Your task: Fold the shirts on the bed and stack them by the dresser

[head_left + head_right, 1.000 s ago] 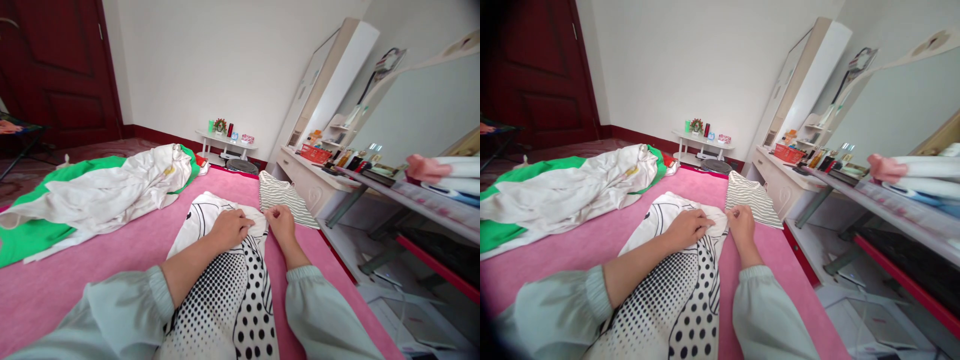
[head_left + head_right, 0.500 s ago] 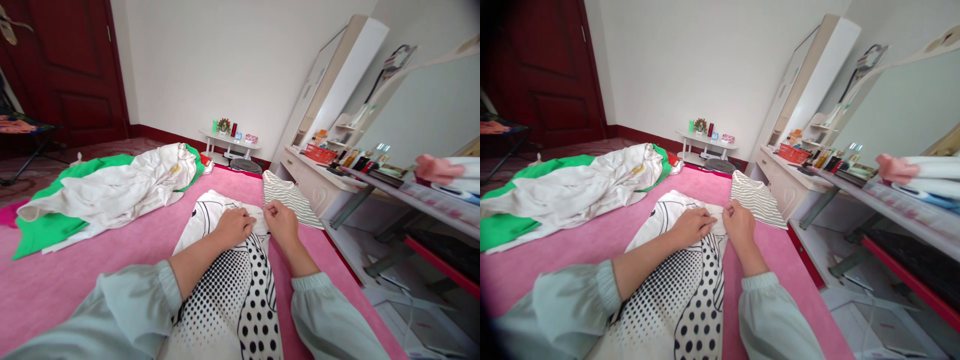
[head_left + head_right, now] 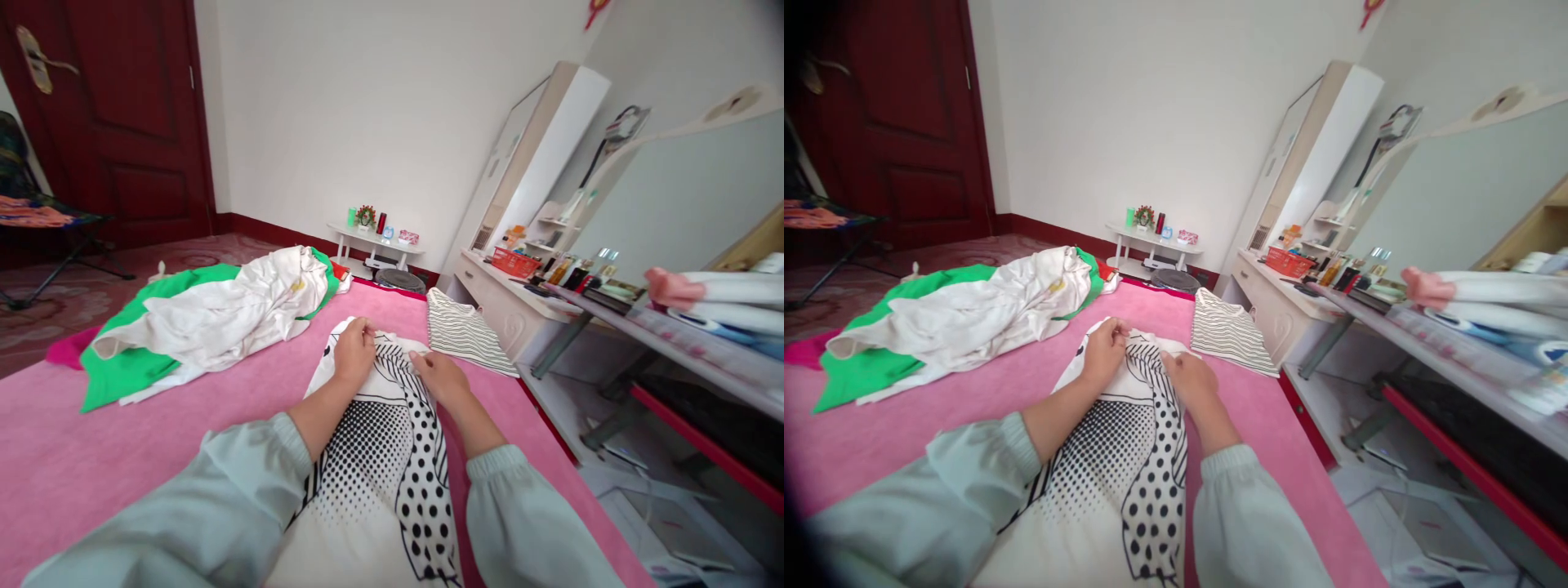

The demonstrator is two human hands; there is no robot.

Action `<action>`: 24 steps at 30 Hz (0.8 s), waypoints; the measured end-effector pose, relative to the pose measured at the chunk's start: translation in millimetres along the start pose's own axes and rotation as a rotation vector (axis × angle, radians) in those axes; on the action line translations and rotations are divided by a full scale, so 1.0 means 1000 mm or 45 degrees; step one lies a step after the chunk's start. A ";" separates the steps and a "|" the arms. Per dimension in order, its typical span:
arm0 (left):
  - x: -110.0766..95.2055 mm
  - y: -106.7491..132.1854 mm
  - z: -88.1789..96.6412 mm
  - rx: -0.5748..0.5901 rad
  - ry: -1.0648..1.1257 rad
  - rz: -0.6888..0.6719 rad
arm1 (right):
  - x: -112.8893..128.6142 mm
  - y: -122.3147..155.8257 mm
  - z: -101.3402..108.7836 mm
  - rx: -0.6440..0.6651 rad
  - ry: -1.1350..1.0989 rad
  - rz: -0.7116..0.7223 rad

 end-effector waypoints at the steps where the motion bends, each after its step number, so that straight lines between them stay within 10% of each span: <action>1: 0.001 0.000 -0.001 0.037 -0.009 0.009 | 0.006 0.010 0.003 -0.087 -0.005 0.008; 8: 0.001 0.003 -0.008 0.156 0.010 -0.026 | 0.028 0.042 -0.011 -0.399 -0.185 0.274; 18: -0.001 0.005 -0.017 0.337 -0.064 -0.136 | -0.061 0.016 0.003 -0.685 -0.770 -0.190; 24: -0.014 0.024 -0.041 0.785 -0.353 -0.453 | -0.018 0.029 0.013 -0.667 -0.449 0.366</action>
Point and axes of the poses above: each hand's wrist, its own y-axis away from the middle knuckle, its own z-axis out of the back of the hand, x = y × z, the point moved 6 cm from there along -y, towards the middle knuckle, and after that the axes turned 5 degrees about -z, right-handed, at the moved point
